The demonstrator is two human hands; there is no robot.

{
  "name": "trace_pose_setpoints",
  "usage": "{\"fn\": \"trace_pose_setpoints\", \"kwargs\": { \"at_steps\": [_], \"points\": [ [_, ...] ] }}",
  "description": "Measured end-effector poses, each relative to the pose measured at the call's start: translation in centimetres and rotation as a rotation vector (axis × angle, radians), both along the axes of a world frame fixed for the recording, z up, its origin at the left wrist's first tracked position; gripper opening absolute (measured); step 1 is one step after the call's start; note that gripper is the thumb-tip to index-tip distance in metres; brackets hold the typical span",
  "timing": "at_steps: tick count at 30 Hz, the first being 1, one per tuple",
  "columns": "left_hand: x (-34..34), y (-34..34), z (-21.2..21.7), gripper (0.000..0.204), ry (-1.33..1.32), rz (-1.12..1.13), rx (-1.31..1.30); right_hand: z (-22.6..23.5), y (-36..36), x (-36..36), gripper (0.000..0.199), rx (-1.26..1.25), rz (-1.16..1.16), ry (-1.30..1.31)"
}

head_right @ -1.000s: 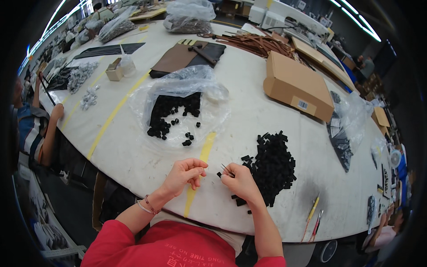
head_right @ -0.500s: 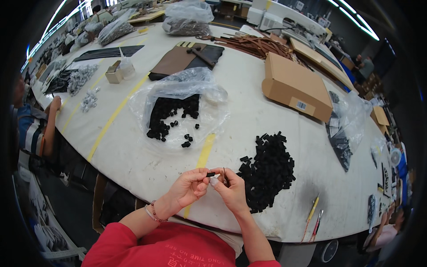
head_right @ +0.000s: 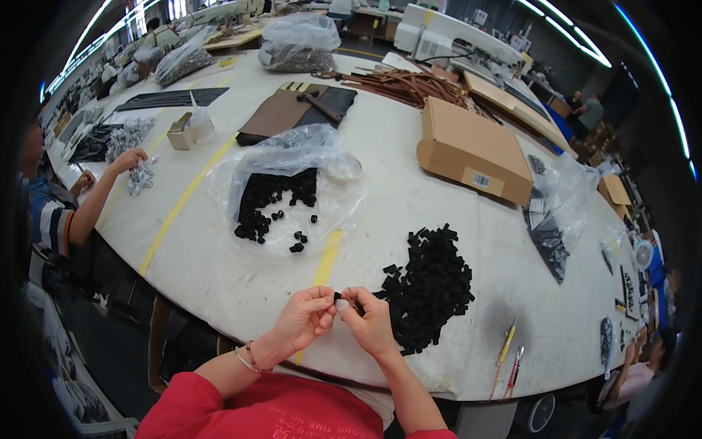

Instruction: The person assembles small black plastic and metal components at a work table using tweezers.

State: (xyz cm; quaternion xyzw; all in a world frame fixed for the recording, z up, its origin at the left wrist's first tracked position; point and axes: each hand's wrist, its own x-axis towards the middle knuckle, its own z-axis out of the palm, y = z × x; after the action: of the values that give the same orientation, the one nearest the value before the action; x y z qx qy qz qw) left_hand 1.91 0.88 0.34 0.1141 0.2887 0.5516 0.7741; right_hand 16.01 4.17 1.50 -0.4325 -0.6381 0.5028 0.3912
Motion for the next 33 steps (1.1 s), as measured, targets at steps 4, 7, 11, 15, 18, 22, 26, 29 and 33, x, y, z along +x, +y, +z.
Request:
{"fn": "trace_pose_setpoints", "kwargs": {
  "at_steps": [4, 7, 11, 15, 18, 22, 26, 29, 33],
  "points": [
    [-0.2, 0.0, -0.2, 0.008, -0.001, -0.020, -0.003, 0.7, 0.1, 0.3, 0.006, -0.063, 0.084, 0.030],
    [-0.5, 0.1, -0.5, 0.009, -0.042, -0.086, 0.018, 0.2, 0.3, 0.8, 0.011, -0.044, 0.125, 0.026],
    [-0.6, 0.2, -0.7, 0.009, -0.001, -0.131, -0.001, 0.2, 0.3, 1.0, 0.015, 0.068, 0.130, -0.168],
    [-0.3, 0.2, -0.4, 0.010, 0.090, -0.104, -0.032, 0.2, 0.2, 0.6, 0.015, 0.251, 0.111, -0.223],
    [0.0, 0.3, -0.3, 0.012, 0.115, -0.123, -0.014, 0.8, 0.2, 0.6, 0.015, 0.331, 0.087, -0.322],
    [0.2, 0.0, -0.5, 0.010, 0.134, -0.127, -0.003, 0.5, 0.2, 0.5, 0.012, 0.402, 0.085, -0.357],
    [0.9, -0.3, -0.1, 0.004, 0.636, 0.040, 0.198, -0.2, 0.1, 0.3, 0.009, 0.420, -0.034, -0.372],
    [1.2, -0.5, -0.1, 0.004, 1.234, 0.320, 0.636, 0.4, 0.0, 0.3, 0.009, 0.411, -0.056, -0.372],
    [0.9, -0.5, 0.1, 0.002, 1.307, 0.328, 0.766, 0.9, -0.1, 0.4, 0.010, 0.355, -0.037, -0.324]
  ]
}}
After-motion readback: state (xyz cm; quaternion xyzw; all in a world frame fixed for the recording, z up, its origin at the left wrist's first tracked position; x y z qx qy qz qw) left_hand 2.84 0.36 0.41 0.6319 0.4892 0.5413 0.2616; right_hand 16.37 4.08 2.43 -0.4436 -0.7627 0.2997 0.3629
